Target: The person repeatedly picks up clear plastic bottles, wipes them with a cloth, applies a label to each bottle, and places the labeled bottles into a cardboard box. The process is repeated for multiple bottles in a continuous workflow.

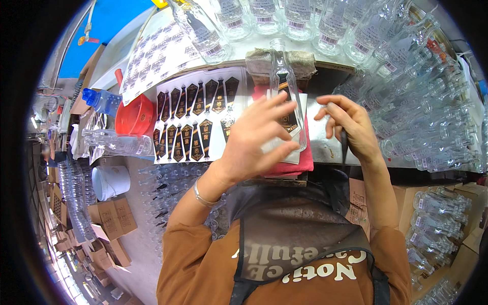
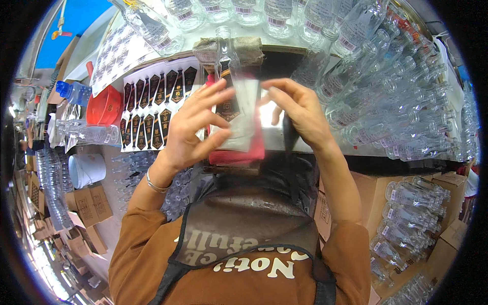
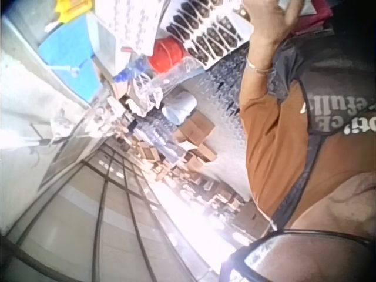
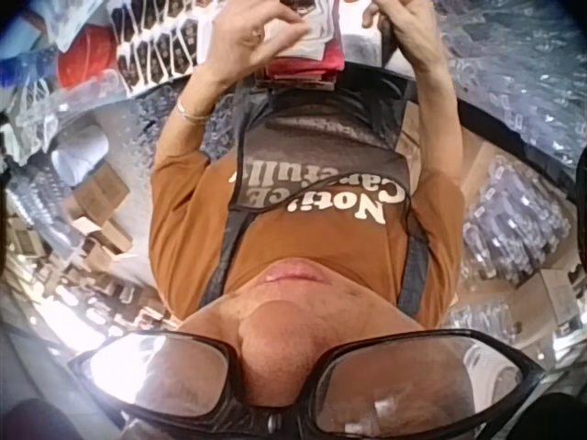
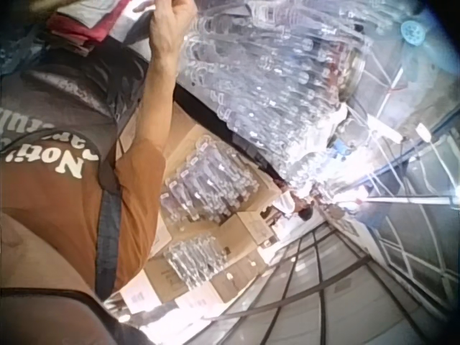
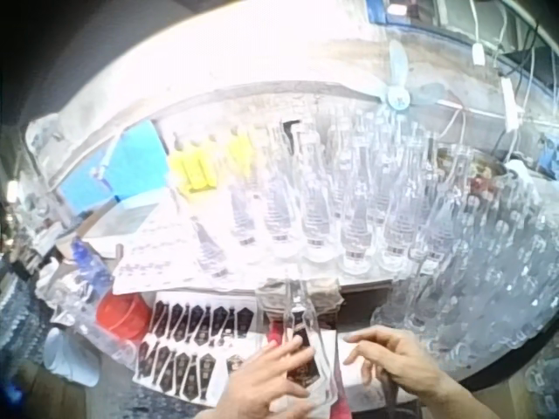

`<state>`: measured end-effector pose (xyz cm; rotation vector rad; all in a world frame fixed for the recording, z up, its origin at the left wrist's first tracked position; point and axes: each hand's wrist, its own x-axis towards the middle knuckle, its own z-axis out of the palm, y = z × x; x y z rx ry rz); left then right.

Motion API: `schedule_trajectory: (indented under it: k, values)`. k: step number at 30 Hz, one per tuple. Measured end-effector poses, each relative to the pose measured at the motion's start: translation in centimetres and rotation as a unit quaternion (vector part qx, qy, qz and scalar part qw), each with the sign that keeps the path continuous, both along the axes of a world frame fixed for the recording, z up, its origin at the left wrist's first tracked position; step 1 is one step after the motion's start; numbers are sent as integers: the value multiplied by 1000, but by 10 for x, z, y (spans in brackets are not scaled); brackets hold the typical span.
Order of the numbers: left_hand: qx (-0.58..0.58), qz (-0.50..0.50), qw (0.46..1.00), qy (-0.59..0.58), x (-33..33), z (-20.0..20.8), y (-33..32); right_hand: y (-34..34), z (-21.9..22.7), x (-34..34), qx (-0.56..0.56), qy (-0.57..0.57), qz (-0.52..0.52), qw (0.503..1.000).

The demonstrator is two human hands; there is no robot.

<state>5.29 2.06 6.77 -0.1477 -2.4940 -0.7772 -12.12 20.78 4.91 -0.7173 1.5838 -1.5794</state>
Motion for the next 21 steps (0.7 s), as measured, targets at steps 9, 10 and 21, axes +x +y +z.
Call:
schedule_trajectory:
  k: [9, 10, 21]
  values:
    - [145, 88, 984, -47, -18, -34, -7, -35, -9, 11, 100, 135, 55, 984]
    - [145, 88, 984, -47, -17, -36, -5, -32, -12, 15, 61, 119, 39, 990]
    - [144, 114, 981, -56, -23, -27, -6, -29, -17, 19, 64, 79, 28, 994]
